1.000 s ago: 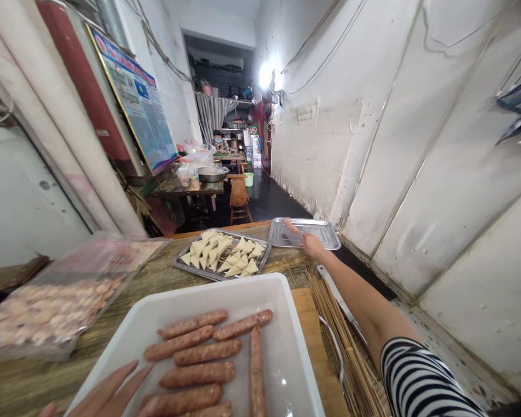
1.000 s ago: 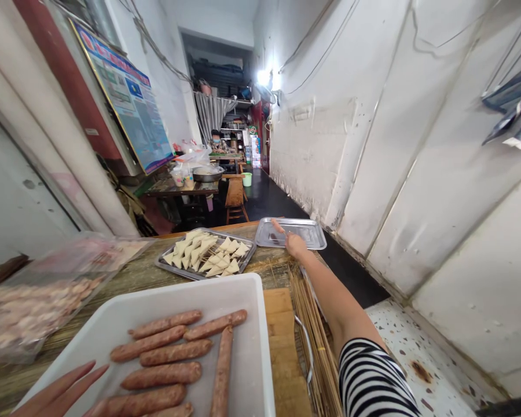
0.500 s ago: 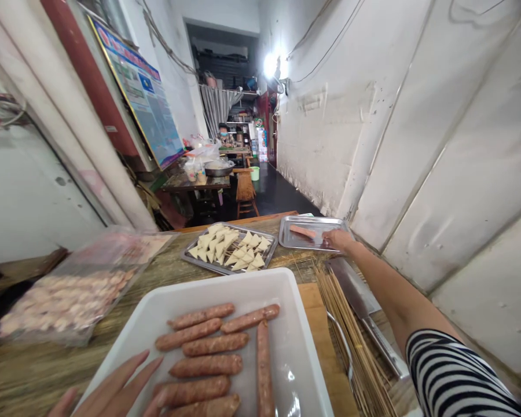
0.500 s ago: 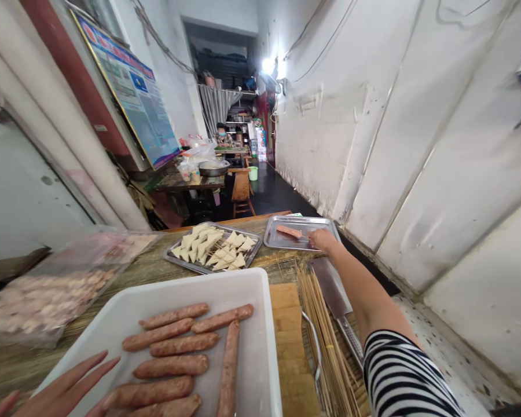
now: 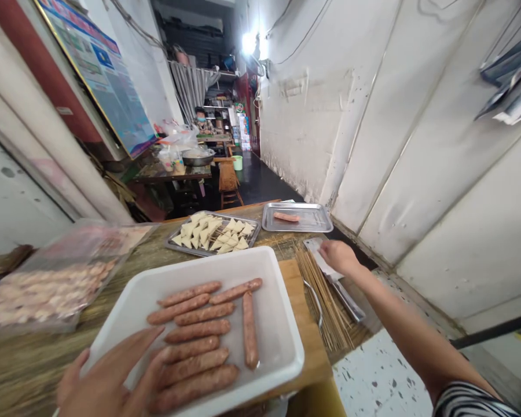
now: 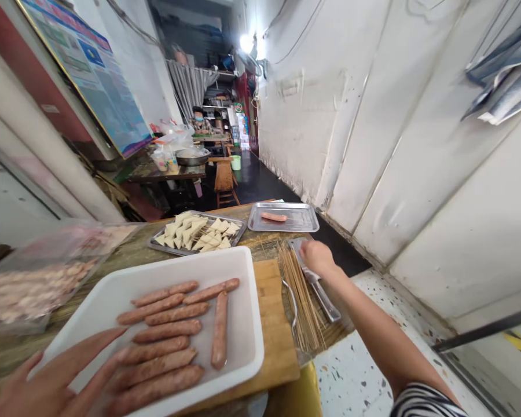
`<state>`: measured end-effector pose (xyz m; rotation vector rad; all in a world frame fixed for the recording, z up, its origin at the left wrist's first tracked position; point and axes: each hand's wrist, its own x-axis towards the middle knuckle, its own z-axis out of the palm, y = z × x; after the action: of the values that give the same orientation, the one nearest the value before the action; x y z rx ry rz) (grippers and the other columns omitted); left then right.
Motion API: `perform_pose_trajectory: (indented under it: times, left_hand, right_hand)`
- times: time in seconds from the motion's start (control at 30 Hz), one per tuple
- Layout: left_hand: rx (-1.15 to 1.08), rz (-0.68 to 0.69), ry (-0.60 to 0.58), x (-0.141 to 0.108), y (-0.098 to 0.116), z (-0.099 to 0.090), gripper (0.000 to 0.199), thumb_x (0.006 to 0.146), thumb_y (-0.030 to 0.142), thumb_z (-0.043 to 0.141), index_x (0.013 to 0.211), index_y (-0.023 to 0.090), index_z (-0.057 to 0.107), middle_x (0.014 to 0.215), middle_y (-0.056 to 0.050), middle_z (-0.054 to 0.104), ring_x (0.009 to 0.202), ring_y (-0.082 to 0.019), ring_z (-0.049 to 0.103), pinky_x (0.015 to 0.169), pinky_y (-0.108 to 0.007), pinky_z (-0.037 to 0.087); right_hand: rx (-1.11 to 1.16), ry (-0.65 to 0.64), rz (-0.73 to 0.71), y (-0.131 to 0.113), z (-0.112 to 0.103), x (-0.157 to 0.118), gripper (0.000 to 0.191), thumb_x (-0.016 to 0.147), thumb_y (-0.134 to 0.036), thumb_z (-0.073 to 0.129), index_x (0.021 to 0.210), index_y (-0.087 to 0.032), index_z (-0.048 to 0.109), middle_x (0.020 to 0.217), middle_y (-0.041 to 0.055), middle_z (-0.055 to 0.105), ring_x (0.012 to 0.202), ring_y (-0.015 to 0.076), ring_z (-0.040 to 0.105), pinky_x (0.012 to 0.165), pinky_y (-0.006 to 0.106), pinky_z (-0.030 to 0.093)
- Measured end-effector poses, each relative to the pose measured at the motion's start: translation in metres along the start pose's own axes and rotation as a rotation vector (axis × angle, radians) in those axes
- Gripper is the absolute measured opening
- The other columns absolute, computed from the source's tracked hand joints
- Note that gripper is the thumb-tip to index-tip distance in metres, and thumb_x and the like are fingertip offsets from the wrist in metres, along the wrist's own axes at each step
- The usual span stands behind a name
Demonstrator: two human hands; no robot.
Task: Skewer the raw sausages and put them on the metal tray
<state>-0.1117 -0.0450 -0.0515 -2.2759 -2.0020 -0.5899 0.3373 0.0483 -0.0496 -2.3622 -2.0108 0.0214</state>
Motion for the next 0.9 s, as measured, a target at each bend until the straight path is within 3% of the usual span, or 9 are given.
perform_pose_trajectory:
  times: [0.13,0.23,0.43,0.67,0.9]
  left_hand:
    - [-0.017,0.026,-0.199,0.007,0.011,-0.016,0.046,0.077,0.048,0.036,0.099,0.03,0.071,0.103,-0.004,0.071,0.098,-0.03,0.064,0.106,-0.055,0.022]
    - [-0.005,0.048,-0.296,0.009,0.012,-0.019,0.049,0.08,0.049,0.036,0.106,0.026,0.07,0.102,-0.007,0.071,0.099,-0.03,0.063,0.107,-0.056,0.019]
    - [0.023,0.057,-0.399,0.012,0.017,-0.026,0.058,0.084,0.051,0.032,0.115,0.017,0.067,0.09,-0.013,0.073,0.101,-0.031,0.063,0.107,-0.054,0.017]
    - [0.011,0.061,-0.402,0.013,0.019,-0.025,0.059,0.085,0.051,0.031,0.114,0.016,0.068,0.105,-0.016,0.069,0.11,-0.033,0.058,0.107,-0.054,0.012]
    - [0.051,0.059,-0.43,0.012,0.021,-0.029,0.06,0.087,0.051,0.029,0.117,0.013,0.065,0.084,-0.014,0.073,0.106,-0.033,0.059,0.105,-0.054,0.015]
  right_hand:
    - [-0.01,-0.084,0.051,-0.005,0.008,-0.081,0.031,0.09,-0.032,0.047,0.085,-0.015,0.072,0.088,0.0167,0.072,0.087,0.0278,0.067,0.072,0.033,0.048]
    - [0.013,-0.128,0.085,-0.012,0.016,-0.105,0.031,0.089,-0.032,0.047,0.082,-0.016,0.073,0.088,0.0148,0.073,0.084,0.0257,0.068,0.07,0.031,0.048]
    - [0.058,-0.18,0.178,-0.023,0.021,-0.101,0.027,0.089,-0.03,0.05,0.089,-0.014,0.072,0.093,0.0149,0.072,0.09,0.0238,0.067,0.073,0.029,0.048]
    - [0.085,-0.259,0.184,-0.026,0.014,-0.089,0.027,0.092,-0.037,0.054,0.095,-0.012,0.064,0.093,0.0052,0.068,0.081,0.0151,0.065,0.076,0.034,0.053]
    - [0.029,-0.253,0.242,-0.018,0.015,-0.104,0.025,0.091,-0.031,0.056,0.108,-0.013,0.06,0.108,0.0081,0.062,0.094,0.0189,0.062,0.082,0.038,0.051]
